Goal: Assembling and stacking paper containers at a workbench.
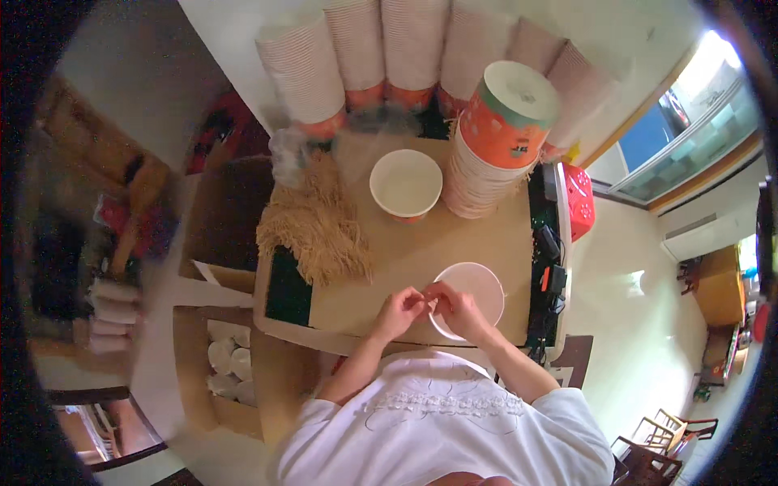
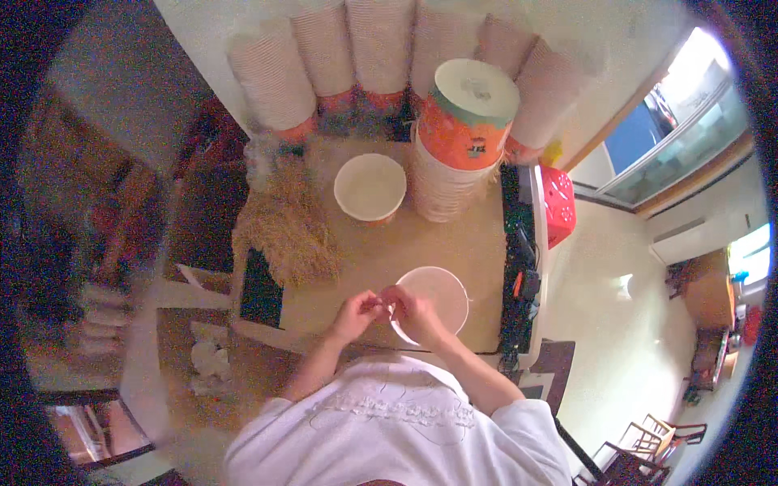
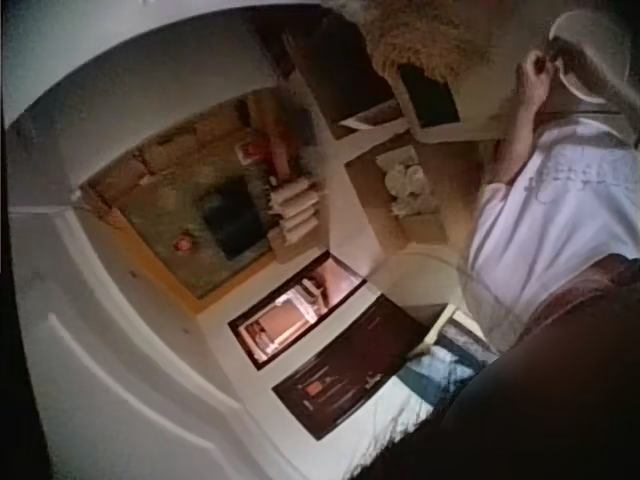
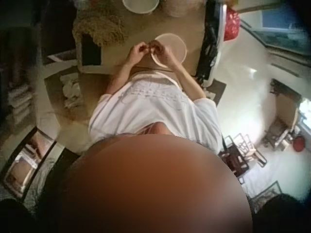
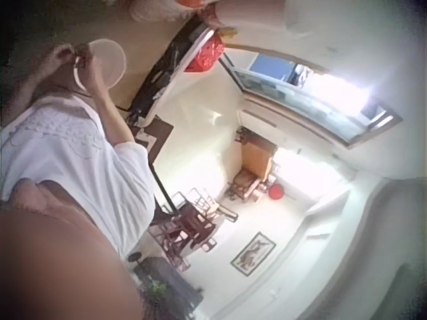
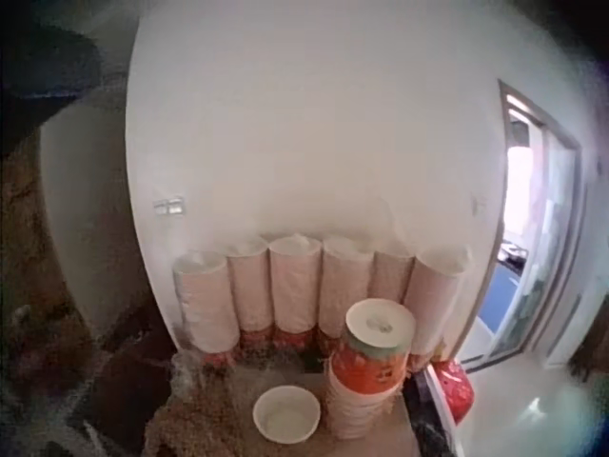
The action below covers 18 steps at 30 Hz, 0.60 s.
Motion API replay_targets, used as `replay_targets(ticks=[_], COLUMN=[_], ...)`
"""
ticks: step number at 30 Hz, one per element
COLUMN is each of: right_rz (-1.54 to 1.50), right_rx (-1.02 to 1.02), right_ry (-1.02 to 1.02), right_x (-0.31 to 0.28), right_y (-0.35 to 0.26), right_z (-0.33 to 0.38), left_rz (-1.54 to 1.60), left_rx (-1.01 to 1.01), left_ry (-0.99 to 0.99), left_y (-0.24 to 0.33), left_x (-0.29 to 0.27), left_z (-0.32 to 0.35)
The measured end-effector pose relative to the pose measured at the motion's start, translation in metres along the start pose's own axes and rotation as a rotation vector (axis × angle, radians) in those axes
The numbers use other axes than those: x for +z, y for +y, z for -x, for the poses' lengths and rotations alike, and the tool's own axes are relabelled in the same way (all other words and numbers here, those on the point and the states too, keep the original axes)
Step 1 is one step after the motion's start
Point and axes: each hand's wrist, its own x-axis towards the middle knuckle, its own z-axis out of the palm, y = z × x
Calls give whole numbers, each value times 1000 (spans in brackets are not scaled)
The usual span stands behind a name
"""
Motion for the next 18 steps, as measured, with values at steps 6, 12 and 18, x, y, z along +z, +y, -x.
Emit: replay_targets(ticks=[6,12,18], right_rz=[-162,17,834], right_rx=[215,63,-42], right_ry=[-55,165,179], right_x=[1,-15,-33], right_y=[1,-4,43], right_z=[11,4,-21], left_rz=[637,1098,966], left_rx=[-284,-481,-397], left_ry=[-17,76,-93], left_y=[5,-4,-1], left_x=[13,17,8], left_z=[-9,-25,-33])
